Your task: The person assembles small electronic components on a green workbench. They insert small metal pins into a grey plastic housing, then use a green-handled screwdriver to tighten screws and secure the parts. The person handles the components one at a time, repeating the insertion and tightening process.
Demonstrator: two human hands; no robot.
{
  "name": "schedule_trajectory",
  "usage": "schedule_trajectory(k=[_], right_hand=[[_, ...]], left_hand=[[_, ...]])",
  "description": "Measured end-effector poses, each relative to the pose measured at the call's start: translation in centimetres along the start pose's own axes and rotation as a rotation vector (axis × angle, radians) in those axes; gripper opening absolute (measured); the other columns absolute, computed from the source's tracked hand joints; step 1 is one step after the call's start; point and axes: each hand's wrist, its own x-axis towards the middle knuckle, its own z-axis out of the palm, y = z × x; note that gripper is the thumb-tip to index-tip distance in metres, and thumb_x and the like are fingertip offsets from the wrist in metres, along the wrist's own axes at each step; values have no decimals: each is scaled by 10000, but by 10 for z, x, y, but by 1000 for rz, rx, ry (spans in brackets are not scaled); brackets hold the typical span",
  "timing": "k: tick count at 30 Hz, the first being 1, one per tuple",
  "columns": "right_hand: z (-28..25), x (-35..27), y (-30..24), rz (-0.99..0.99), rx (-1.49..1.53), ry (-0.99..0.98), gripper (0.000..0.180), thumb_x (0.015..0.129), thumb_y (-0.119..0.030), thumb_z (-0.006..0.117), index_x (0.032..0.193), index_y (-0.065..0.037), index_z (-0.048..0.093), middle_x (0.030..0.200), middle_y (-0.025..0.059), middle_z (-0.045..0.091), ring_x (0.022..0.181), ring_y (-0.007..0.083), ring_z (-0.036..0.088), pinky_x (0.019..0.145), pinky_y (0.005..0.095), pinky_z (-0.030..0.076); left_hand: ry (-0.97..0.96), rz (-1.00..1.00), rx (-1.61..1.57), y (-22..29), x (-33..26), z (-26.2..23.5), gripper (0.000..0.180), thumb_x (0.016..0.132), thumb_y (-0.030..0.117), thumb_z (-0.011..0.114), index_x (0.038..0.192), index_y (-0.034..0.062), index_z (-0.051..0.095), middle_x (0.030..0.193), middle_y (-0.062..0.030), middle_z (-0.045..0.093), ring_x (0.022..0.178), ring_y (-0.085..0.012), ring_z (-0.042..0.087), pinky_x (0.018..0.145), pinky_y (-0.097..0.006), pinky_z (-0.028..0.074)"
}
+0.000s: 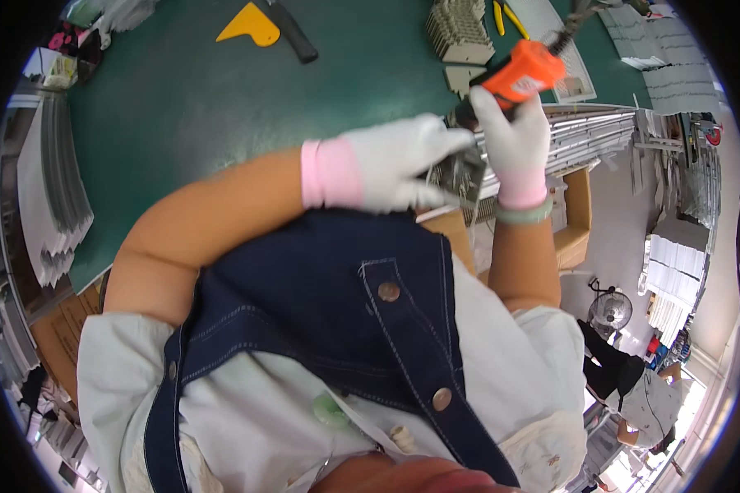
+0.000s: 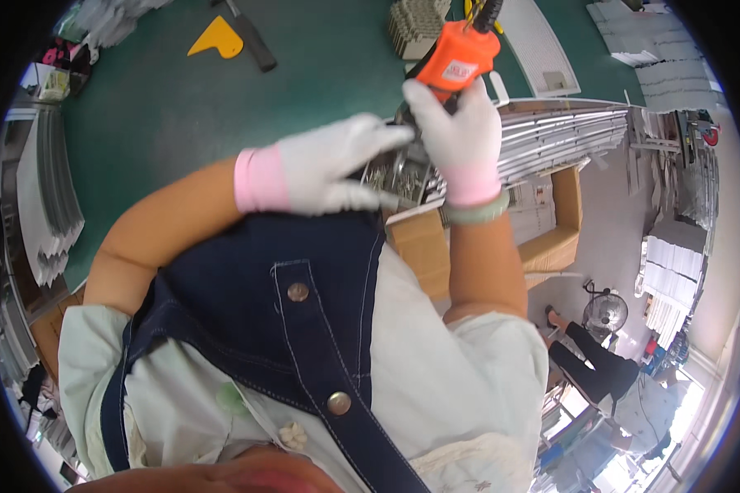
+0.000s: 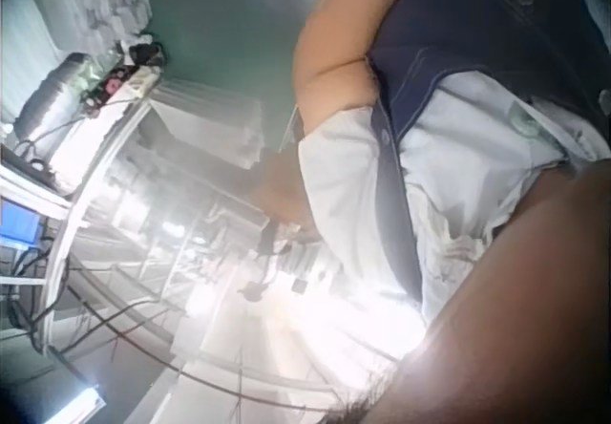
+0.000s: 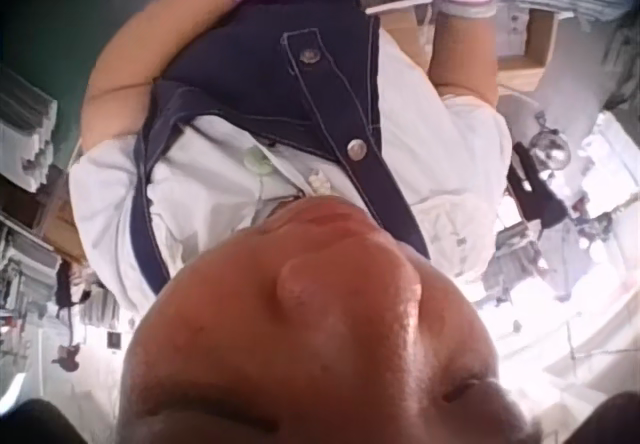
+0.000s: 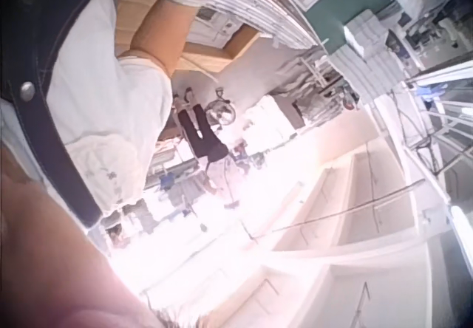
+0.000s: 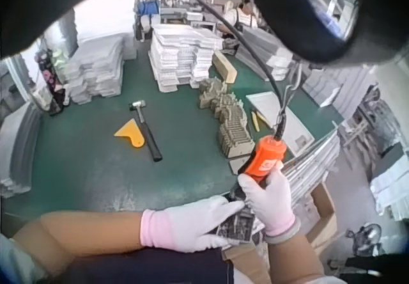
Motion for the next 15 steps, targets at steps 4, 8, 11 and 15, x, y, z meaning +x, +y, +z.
schedule_trajectory(k=[4, 8, 11, 15], right_hand=[[7, -14, 14, -13, 87, -5, 403, 821, -347, 810, 1016, -30, 656, 814, 71, 710, 733, 179, 682, 719, 326, 533], [5, -7, 6, -15, 147, -3, 374, 844, -319, 804, 1014, -21, 654, 815, 58, 708, 721, 139, 659, 711, 312, 528], [5, 0, 5, -72, 157, -8, 366, 852, -307, 800, 1016, -15, 652, 819, 46, 707, 727, 117, 644, 719, 307, 526], [-2, 11, -5, 31, 164, -44, 336, 891, -275, 769, 1043, 2, 655, 861, 34, 708, 802, 80, 629, 778, 279, 515]], left_hand=[[66, 79, -43, 8, -12, 10, 738, 924, 427, 688, 1439, -21, 406, 1139, -244, 535, 1024, -404, 557, 926, -422, 469], [-37, -120, -38, 15, -13, -1, 785, 935, 512, 637, 1460, -18, 392, 1198, -248, 546, 1074, -404, 561, 971, -432, 466], [47, -63, -51, 11, -18, 2, 769, 931, 456, 664, 1462, -25, 386, 1243, -259, 544, 1113, -405, 563, 977, -422, 468], [196, -152, -125, 18, -17, -13, 784, 891, 369, 719, 1473, -31, 378, 1375, -276, 509, 1255, -434, 513, 1052, -441, 428]])
